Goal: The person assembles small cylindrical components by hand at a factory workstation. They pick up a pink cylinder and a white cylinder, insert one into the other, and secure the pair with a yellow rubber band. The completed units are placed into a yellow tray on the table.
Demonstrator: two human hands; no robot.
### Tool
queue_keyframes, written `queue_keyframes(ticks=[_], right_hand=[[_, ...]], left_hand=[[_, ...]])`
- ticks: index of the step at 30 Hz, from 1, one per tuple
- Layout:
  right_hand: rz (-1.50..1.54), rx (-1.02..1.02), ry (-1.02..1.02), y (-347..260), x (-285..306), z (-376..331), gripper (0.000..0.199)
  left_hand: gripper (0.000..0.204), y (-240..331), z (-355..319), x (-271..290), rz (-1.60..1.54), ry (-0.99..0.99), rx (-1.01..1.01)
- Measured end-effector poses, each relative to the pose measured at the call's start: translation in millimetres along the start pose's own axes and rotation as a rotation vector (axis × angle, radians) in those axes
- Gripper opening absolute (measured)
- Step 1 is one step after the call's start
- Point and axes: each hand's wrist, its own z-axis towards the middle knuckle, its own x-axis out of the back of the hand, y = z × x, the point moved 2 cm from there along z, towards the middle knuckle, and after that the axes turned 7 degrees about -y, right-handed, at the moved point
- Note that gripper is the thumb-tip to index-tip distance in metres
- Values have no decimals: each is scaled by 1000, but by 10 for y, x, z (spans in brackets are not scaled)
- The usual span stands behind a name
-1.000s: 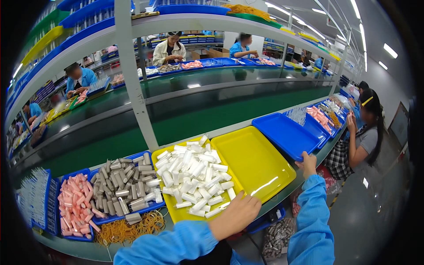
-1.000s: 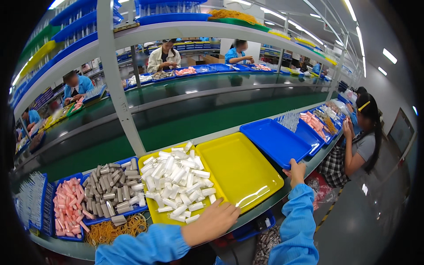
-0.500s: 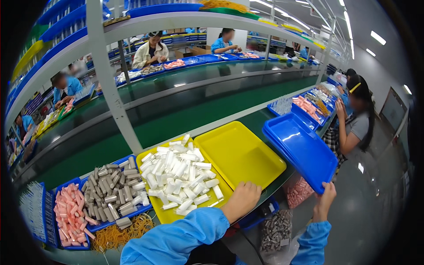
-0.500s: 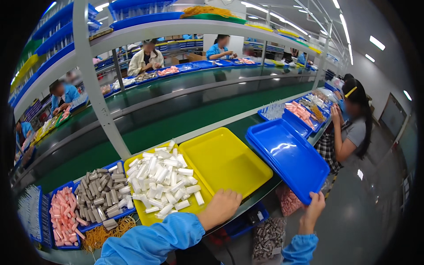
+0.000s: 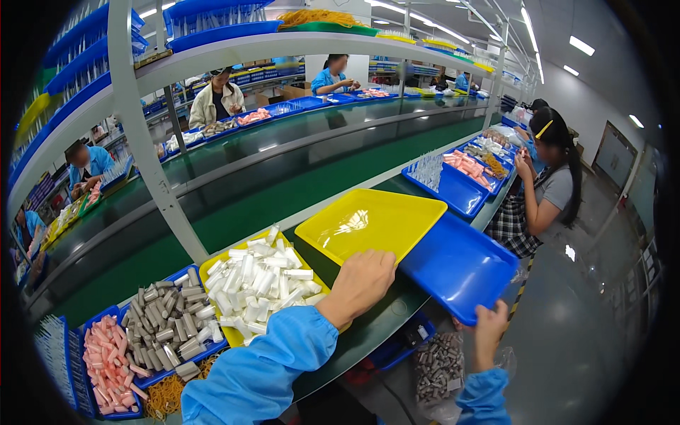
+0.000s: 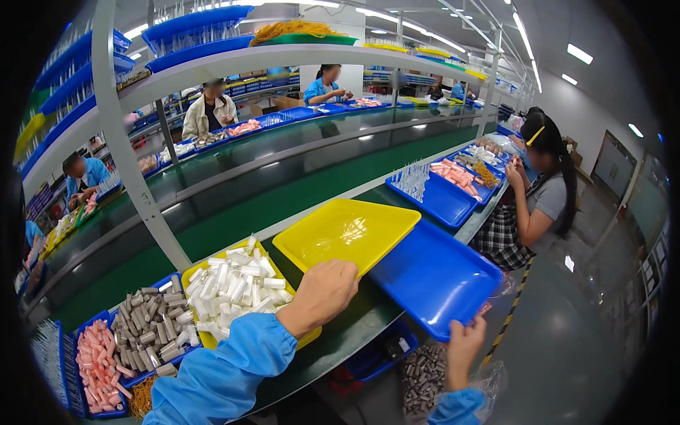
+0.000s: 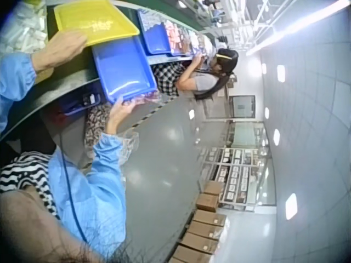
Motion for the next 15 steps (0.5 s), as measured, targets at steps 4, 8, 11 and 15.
queue_keyframes(ticks=[4,8,11,15], right_hand=[[94,-48,-308,189,-833,33,48],[82,-90,-511,154,-1543,-49,49],[81,-205,-799,174,-1673,30,37],[-429,318,-440,-6,-1333,220,25]], left_hand=[[21,-3,62,-148,-24,-47,-115],[29,-68,37,-309,-61,-145,-148],[36,-242,-33,-382,-109,-239,-62],[44,-315,-187,-420,-5,-390,23]])
